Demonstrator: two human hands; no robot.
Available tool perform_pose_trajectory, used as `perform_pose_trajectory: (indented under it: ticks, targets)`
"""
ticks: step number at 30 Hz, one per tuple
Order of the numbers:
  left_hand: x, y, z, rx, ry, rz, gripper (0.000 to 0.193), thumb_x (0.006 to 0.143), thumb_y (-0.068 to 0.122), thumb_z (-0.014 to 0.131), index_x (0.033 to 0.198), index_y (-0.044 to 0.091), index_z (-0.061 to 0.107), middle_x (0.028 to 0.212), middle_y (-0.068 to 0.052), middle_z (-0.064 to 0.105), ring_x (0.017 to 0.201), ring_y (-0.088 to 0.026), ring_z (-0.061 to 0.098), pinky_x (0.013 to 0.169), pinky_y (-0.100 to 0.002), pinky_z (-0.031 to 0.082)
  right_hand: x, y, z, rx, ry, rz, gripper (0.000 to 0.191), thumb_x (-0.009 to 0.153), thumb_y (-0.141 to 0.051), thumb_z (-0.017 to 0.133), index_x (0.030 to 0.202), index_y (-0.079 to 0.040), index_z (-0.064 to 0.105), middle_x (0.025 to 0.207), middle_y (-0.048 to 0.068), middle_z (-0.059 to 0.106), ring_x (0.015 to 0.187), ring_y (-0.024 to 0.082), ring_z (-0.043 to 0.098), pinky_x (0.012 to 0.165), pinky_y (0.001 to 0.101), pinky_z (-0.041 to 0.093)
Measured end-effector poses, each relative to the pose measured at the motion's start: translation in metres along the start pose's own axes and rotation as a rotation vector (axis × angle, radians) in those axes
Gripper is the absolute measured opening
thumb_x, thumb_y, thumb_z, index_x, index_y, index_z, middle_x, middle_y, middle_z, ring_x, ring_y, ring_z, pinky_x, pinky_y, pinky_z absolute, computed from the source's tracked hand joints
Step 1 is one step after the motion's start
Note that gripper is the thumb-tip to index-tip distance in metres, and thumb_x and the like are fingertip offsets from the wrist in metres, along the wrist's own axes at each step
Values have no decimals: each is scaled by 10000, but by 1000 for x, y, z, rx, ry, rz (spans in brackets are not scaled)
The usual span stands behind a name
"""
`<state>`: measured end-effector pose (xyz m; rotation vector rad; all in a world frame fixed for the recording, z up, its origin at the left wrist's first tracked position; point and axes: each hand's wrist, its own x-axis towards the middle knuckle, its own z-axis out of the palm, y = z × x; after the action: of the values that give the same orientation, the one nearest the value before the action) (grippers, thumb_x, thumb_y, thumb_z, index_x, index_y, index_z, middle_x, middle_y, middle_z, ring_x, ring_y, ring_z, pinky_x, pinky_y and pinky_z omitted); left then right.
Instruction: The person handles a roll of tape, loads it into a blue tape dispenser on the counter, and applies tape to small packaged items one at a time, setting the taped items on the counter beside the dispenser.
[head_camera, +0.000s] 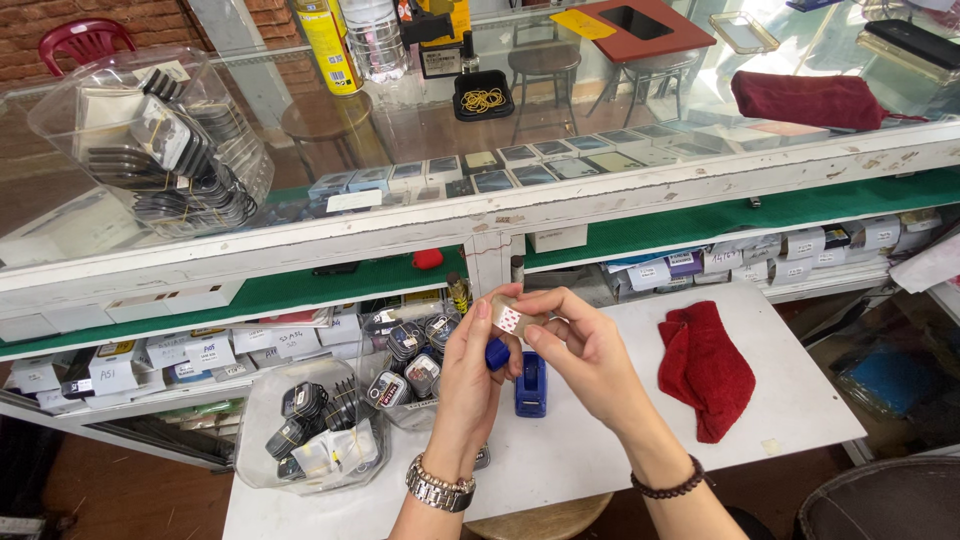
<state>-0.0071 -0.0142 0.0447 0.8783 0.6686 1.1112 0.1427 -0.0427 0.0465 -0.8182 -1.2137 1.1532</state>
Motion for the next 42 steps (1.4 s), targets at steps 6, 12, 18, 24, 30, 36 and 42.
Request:
perform_pose_trajectory:
  ticks: [6,12,18,24,30,36,42]
  targets:
    - [-4,5,4,-19,-2,-24,481,1057,416,437,1305,72,664,725,30,574,602,-59,488,549,-206,407,0,-7,-1,-123,21,-21,193,954,7,647,1146,21,647,1189,75,673,1036,114,645,898,270,544]
    - [-6,6,5,29,21,-10,481,1060,425,440,1296,80,679,667,26,541,595,-59,484,554,-207,398,-4,-6,6,-49,54,-16,198,955,12,634,1152,33,625,1178,88,673,1049,109,639,878,260,549]
    - [-7,2,3,80,31,32,477,1050,409,450,1309,76,673,655,22,546,583,-71,498,547,-216,401,-3,-2,10,-18,86,1,155,957,11,632,1110,34,617,1181,105,686,1030,106,655,839,249,557]
    - [-6,0,3,125,26,76,473,1057,401,460,1326,78,678,631,22,531,578,-67,489,551,-216,408,-2,0,9,-12,120,46,163,948,-5,645,1107,29,633,1211,104,691,987,110,656,837,255,554]
    - [-6,4,3,95,30,37,470,1050,398,465,1326,87,683,643,24,539,574,-64,484,537,-211,390,-3,-4,3,5,36,35,211,952,-9,647,1159,16,621,1211,99,670,1020,104,646,852,267,562]
    - [-6,1,5,93,35,39,463,1043,395,472,1322,88,677,662,17,564,584,-73,497,548,-220,409,-5,-2,8,22,84,6,165,936,10,650,1093,23,599,1245,89,665,1028,115,653,843,258,551]
    - [-5,-3,4,127,41,58,468,1049,403,468,1327,89,676,626,12,534,574,-73,500,548,-217,406,-7,2,12,25,142,17,158,937,11,652,1089,18,607,1225,102,660,959,122,642,787,270,553]
